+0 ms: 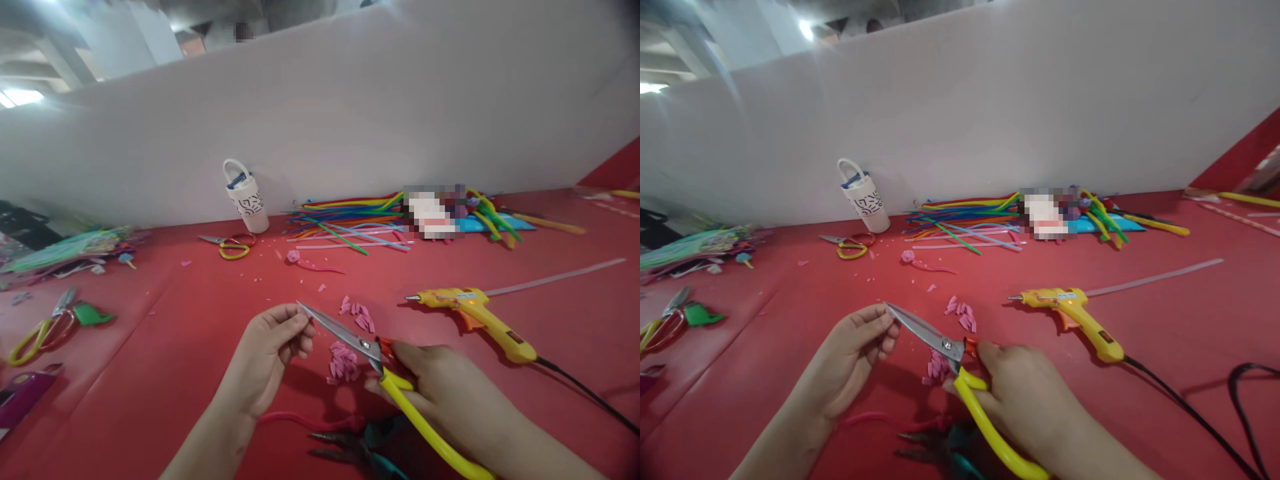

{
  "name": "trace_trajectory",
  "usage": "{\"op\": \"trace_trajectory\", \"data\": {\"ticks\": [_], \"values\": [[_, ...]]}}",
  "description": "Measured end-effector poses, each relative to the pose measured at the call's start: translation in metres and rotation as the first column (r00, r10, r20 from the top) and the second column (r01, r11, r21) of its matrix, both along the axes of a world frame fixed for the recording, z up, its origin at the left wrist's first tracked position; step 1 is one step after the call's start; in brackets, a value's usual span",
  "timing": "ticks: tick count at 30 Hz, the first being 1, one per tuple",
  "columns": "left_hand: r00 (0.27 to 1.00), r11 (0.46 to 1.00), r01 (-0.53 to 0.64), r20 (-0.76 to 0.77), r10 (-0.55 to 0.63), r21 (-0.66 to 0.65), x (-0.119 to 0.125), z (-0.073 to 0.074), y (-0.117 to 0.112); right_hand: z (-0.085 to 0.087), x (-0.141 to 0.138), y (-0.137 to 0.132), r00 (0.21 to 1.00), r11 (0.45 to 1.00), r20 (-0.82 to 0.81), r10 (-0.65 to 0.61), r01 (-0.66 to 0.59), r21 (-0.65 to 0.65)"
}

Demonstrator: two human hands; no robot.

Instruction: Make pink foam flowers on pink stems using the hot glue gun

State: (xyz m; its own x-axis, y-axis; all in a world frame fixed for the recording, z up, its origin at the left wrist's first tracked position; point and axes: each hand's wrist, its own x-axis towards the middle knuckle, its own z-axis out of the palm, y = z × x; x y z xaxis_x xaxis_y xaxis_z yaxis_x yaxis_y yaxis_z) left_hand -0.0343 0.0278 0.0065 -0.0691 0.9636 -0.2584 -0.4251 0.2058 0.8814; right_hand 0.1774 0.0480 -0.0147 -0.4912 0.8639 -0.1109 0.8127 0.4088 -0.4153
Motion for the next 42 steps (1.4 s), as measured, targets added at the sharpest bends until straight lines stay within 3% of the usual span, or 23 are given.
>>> {"op": "trace_trajectory", "data": {"ticks": [5, 8, 11, 16, 23, 29, 34, 42], "values": [[1.000, 0.999, -0.010, 0.003, 0.010, -0.048, 0.001, -0.003, 0.002, 0.004, 0.004, 0.002, 0.965, 0.990, -0.250, -0.083, 0.051, -0.130], [0.965, 1.000, 0.015, -0.260, -0.020, -0.022, 0.001, -0.009, 0.006, 0.002, 0.009, 0.010, 0.951, 0.984, -0.255, -0.173, 0.156, -0.085], [0.841, 0.997, 0.077, -0.537, -0.064, 0.002, 0.003, -0.020, 0.011, -0.002, 0.011, 0.018, 0.946, 0.980, -0.257, -0.198, 0.189, -0.061], [0.623, 0.980, 0.201, -0.771, -0.129, -0.002, 0.013, -0.034, 0.016, -0.003, 0.012, 0.019, 0.957, 0.982, -0.228, -0.180, 0.189, 0.015], [0.354, 0.948, 0.317, -0.925, -0.136, -0.018, 0.023, -0.028, 0.023, 0.004, 0.012, 0.018, 0.947, 0.980, -0.258, -0.193, 0.199, -0.005], [0.199, 0.942, 0.334, -0.975, -0.095, -0.023, 0.031, -0.036, 0.069, 0.005, 0.011, 0.019, 0.942, 0.978, -0.272, -0.194, 0.208, 0.023], [0.222, 0.946, 0.322, -0.968, -0.119, -0.043, 0.042, -0.048, 0.091, 0.008, 0.009, 0.015, 0.944, 0.980, -0.273, -0.184, 0.198, 0.027], [0.441, 0.974, 0.216, -0.884, -0.157, -0.065, 0.038, -0.046, 0.084, 0.005, 0.009, 0.015, 0.959, 0.982, -0.227, -0.171, 0.184, 0.041]]}}
